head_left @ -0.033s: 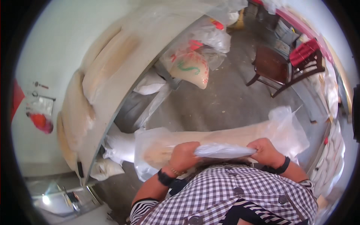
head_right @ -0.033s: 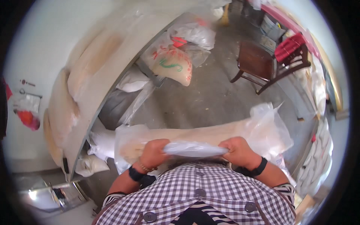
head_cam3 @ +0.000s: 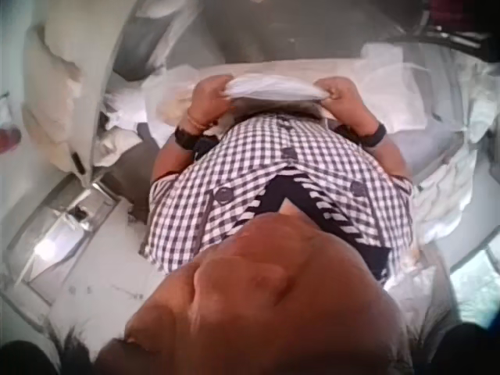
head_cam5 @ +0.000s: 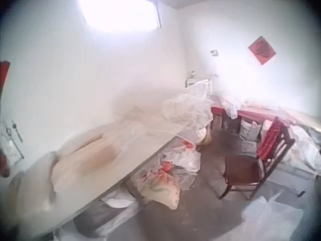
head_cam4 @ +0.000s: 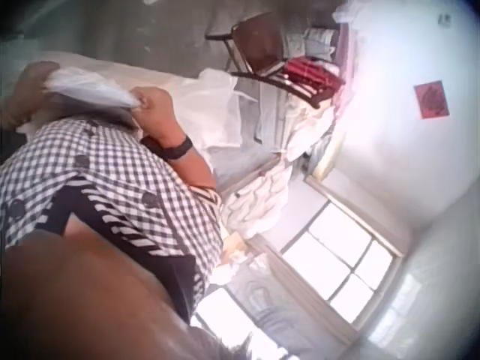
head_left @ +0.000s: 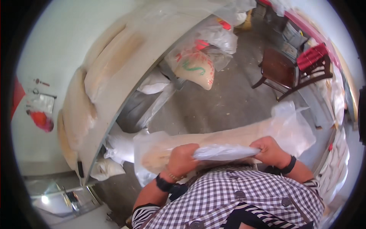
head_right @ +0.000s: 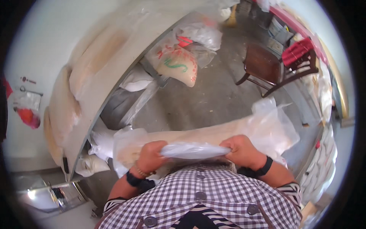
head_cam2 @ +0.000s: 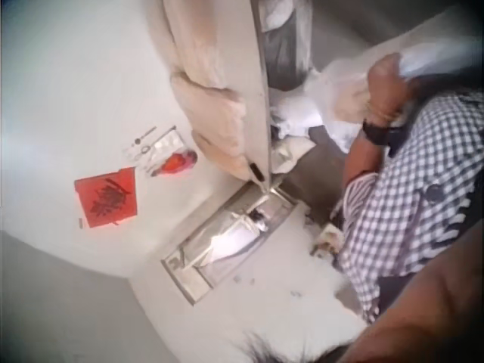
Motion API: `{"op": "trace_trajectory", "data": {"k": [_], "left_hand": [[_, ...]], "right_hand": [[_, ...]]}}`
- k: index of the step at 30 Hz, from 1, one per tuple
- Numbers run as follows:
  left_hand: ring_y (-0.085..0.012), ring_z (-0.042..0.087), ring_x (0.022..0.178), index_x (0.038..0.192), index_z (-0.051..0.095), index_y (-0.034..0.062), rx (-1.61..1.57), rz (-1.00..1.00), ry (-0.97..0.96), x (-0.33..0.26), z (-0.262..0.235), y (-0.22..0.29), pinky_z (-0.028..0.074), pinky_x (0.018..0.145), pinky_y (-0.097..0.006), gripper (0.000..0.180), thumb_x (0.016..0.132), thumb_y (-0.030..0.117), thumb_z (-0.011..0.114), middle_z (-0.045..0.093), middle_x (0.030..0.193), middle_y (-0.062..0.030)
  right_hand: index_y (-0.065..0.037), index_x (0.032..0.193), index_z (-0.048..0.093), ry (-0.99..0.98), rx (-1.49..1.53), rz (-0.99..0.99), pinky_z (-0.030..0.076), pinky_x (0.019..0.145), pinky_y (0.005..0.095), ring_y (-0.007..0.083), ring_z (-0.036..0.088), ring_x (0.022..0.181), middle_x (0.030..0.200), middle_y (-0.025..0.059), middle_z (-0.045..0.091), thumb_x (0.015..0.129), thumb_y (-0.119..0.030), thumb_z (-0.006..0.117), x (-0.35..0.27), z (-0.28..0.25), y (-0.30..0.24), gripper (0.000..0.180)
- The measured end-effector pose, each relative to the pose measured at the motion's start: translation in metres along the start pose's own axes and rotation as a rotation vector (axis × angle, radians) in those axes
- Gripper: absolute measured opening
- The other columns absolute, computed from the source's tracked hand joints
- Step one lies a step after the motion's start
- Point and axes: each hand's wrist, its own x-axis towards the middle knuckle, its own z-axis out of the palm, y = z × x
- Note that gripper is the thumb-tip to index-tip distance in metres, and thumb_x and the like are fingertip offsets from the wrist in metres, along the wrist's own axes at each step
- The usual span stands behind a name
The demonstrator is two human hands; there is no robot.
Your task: Stack and package thin sheets of food, likely tofu skin, into plastic bags.
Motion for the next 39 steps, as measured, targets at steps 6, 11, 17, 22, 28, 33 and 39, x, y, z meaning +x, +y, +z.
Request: {"op": "trace_trajectory", "data": {"k": [6,11,17,22,28,33,39], "left_hand": [[-0.0360,0.058,0.065,0.078,0.063,0.0031,0.154,-0.168,0.389,0.047,-0.199,-0.043,0.046,0.057,-0.037,0.021,0.066,0.014,0.076,0.060,0.071,-0.0163],[-0.0345,0.056,0.063,0.087,0.067,0.0029,0.306,-0.192,0.586,0.091,-0.344,-0.073,0.046,0.059,-0.035,0.027,0.069,0.017,0.080,0.060,0.072,-0.0155],[-0.0244,0.063,0.068,0.100,0.069,0.0024,0.767,-0.102,0.572,0.177,-0.485,-0.102,0.048,0.063,-0.031,0.032,0.070,0.012,0.079,0.067,0.081,-0.0141],[-0.0325,0.059,0.070,0.077,0.060,0.0076,0.737,-0.035,0.507,0.252,-0.497,-0.217,0.047,0.060,-0.042,0.027,0.058,0.014,0.078,0.059,0.072,-0.0100],[-0.0276,0.059,0.073,0.072,0.054,0.0096,0.757,-0.252,0.458,0.309,-0.416,-0.416,0.047,0.065,-0.042,0.027,0.062,0.020,0.077,0.057,0.071,-0.0050],[-0.0311,0.060,0.098,0.107,0.063,0.0093,0.399,-0.376,0.734,0.286,-0.416,-0.371,0.049,0.087,-0.039,0.046,0.065,0.022,0.078,0.064,0.102,-0.0110],[-0.0268,0.059,0.105,0.127,0.052,0.0011,-0.095,-1.684,1.941,0.052,-0.267,-0.419,0.049,0.090,-0.035,0.068,0.078,0.039,0.077,0.058,0.120,-0.0146]], "right_hand": [[-0.004,0.084,0.068,-0.132,-0.163,-0.473,0.050,0.064,0.0331,0.0268,0.064,0.070,0.078,0.0148,0.065,0.067,-0.007,0.072,0.260,-0.035,-0.145,0.017],[0.000,0.086,0.067,-0.259,0.088,-0.688,0.047,0.067,0.0255,0.0086,0.055,0.070,0.074,0.0019,0.065,0.074,-0.004,0.077,0.441,-0.030,-0.260,0.016],[-0.001,0.095,0.065,-0.174,-0.089,-0.908,0.049,0.079,0.0247,0.0104,0.060,0.087,0.091,0.0017,0.067,0.069,0.004,0.079,0.597,-0.062,-0.342,0.030],[-0.005,0.087,0.066,-0.136,-0.232,-0.795,0.050,0.067,0.0346,0.0302,0.062,0.074,0.078,0.0132,0.064,0.065,-0.002,0.072,0.707,-0.047,-0.310,0.023],[-0.011,0.088,0.066,-0.272,-0.647,-0.615,0.048,0.067,0.0431,0.0363,0.061,0.078,0.079,0.0134,0.064,0.076,-0.030,0.072,0.831,0.041,-0.180,0.023],[-0.010,0.089,0.066,-0.550,-0.682,-0.484,0.048,0.068,0.0426,0.0358,0.062,0.079,0.080,0.0149,0.064,0.075,-0.032,0.074,0.851,0.030,-0.216,0.028],[-0.003,0.103,0.062,-0.715,-0.868,-0.790,0.050,0.079,0.0404,0.0341,0.062,0.092,0.097,0.0157,0.065,0.065,-0.036,0.082,0.882,0.067,-0.319,0.054]]}}
